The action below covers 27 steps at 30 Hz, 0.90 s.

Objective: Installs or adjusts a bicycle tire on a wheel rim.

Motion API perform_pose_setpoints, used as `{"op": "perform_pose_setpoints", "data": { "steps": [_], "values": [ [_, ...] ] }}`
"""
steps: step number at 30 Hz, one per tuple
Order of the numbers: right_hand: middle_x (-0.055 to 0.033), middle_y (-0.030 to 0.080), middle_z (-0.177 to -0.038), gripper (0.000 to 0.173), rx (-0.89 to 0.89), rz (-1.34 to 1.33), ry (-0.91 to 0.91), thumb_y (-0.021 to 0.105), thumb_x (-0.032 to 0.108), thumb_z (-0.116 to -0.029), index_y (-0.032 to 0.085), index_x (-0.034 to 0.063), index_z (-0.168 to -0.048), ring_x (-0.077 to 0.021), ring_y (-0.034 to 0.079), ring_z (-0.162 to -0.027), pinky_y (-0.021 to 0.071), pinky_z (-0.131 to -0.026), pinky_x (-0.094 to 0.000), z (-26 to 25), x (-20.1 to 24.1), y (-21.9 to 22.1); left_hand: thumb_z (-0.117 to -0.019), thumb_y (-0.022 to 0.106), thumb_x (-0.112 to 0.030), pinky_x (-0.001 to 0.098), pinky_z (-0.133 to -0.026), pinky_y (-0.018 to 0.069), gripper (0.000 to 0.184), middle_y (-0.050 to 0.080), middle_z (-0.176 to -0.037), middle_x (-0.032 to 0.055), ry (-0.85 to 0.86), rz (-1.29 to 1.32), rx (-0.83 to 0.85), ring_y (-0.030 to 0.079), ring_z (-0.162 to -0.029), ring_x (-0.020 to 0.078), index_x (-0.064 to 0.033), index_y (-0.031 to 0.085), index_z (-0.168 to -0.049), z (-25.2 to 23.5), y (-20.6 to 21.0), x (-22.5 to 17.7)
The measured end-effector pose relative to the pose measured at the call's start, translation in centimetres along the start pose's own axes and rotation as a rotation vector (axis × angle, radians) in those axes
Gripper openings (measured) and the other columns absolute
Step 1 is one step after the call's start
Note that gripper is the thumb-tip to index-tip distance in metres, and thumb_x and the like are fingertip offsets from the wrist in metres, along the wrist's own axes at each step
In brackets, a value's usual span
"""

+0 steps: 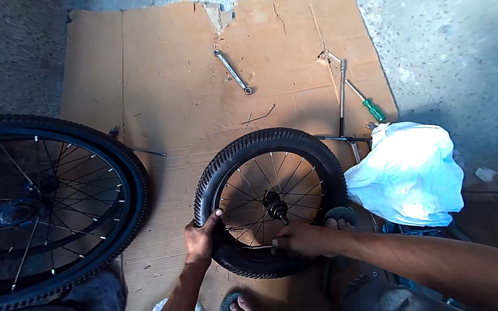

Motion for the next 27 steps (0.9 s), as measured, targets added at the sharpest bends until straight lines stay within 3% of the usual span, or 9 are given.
{"op": "perform_pose_setpoints", "data": {
  "steps": [3,8,19,21,23,24,26,27],
  "values": [
    [-0.0007,0.054,-0.075,0.039,0.006,0.014,0.001,0.043,0.045,-0.11,0.066,0.0156,-0.119,-0.011,0.045,-0.058,0.0409,-0.056,-0.0306,-0.4,0.2,-0.8,-0.081,0.082,-0.035,0.0407,-0.061,0.0636,0.042,0.071,-0.07,0.013,0.008,-0.002,-0.007,0.072,-0.061,0.0241,0.0025,0.068,-0.093,-0.1,0.2,0.0],
    [0.0018,0.051,-0.07,0.037,0.03,-0.023,0.003,0.046,0.046,-0.1089,0.066,0.0156,-0.115,-0.0088,0.043,-0.053,0.0387,-0.052,-0.0279,-1.7,-0.4,-1.0,-0.0793,0.082,-0.037,0.0414,-0.061,0.0636,0.044,0.071,-0.069,0.0132,0.013,0.007,-0.005,0.072,-0.06,0.025,0.0022,0.068,-0.093,-0.1,0.1,0.1],
    [-0.0008,0.05,-0.069,0.046,0.042,0.086,-0.097,0.039,0.05,-0.1099,0.066,0.0146,-0.114,-0.0128,0.043,-0.053,0.0399,-0.052,-0.0332,-2.0,-0.9,0.0,-0.0839,0.079,-0.034,0.0423,-0.061,0.0636,0.042,0.07,-0.07,0.0148,0.002,0.042,0.012,0.071,-0.06,0.026,0.0046,0.067,-0.095,0.1,0.3,-0.1],
    [-0.0067,0.053,-0.074,0.046,0.0,0.171,-0.107,0.038,0.046,-0.1103,0.066,0.0099,-0.107,-0.0198,0.05,-0.06,0.0438,-0.057,-0.0417,-1.3,0.9,0.5,-0.0833,0.079,-0.033,0.0418,-0.061,0.0635,0.042,0.07,-0.07,0.0146,0.002,0.047,0.014,0.071,-0.06,0.0254,0.0049,0.067,-0.095,0.0,0.4,-0.2],
    [-0.016,0.059,-0.084,0.041,-0.017,0.173,-0.003,0.041,0.036,-0.1096,0.062,0.0014,-0.102,-0.0303,0.06,-0.073,0.0489,-0.066,-0.0525,0.4,4.0,2.4,-0.0828,0.08,-0.035,0.0423,-0.062,0.0637,0.043,0.071,-0.071,0.0144,-0.003,0.04,0.008,0.071,-0.061,0.0255,0.0043,0.067,-0.095,0.1,0.3,0.2],
    [-0.0157,0.058,-0.083,0.038,-0.023,0.126,0.077,0.043,0.033,-0.1081,0.06,0.0006,-0.101,-0.0294,0.06,-0.07,0.0496,-0.062,-0.0507,1.2,5.3,3.6,-0.0833,0.08,-0.035,0.0425,-0.062,0.0638,0.043,0.071,-0.071,0.0144,-0.004,0.037,0.006,0.071,-0.061,0.0257,0.0041,0.067,-0.095,0.2,0.3,0.2],
    [-0.0068,0.049,-0.076,0.027,-0.019,-0.044,0.148,0.044,0.029,-0.1057,0.055,0.0054,-0.098,-0.0188,0.049,-0.059,0.0442,-0.054,-0.0377,2.0,6.8,6.0,-0.084,0.08,-0.034,0.0423,-0.061,0.0635,0.042,0.07,-0.07,0.0147,0.004,0.039,0.005,0.071,-0.06,0.0259,0.0047,0.067,-0.094,0.2,0.3,0.1],
    [-0.0089,0.053,-0.079,0.023,-0.014,-0.017,0.078,0.049,0.023,-0.1058,0.058,0.0022,-0.102,-0.0187,0.052,-0.063,0.0471,-0.06,-0.0362,2.2,7.1,7.2,-0.0835,0.08,-0.034,0.0416,-0.06,0.0631,0.042,0.07,-0.069,0.0143,0.013,0.04,0.006,0.071,-0.059,0.0255,0.0045,0.067,-0.094,0.1,0.4,-0.1]
  ]
}}
Point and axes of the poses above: each hand's wrist, its own z-axis away from the middle knuckle, its own y-axis out of the palm, x = y × z, the point moved 4 cm from there along -z, towards the middle knuckle
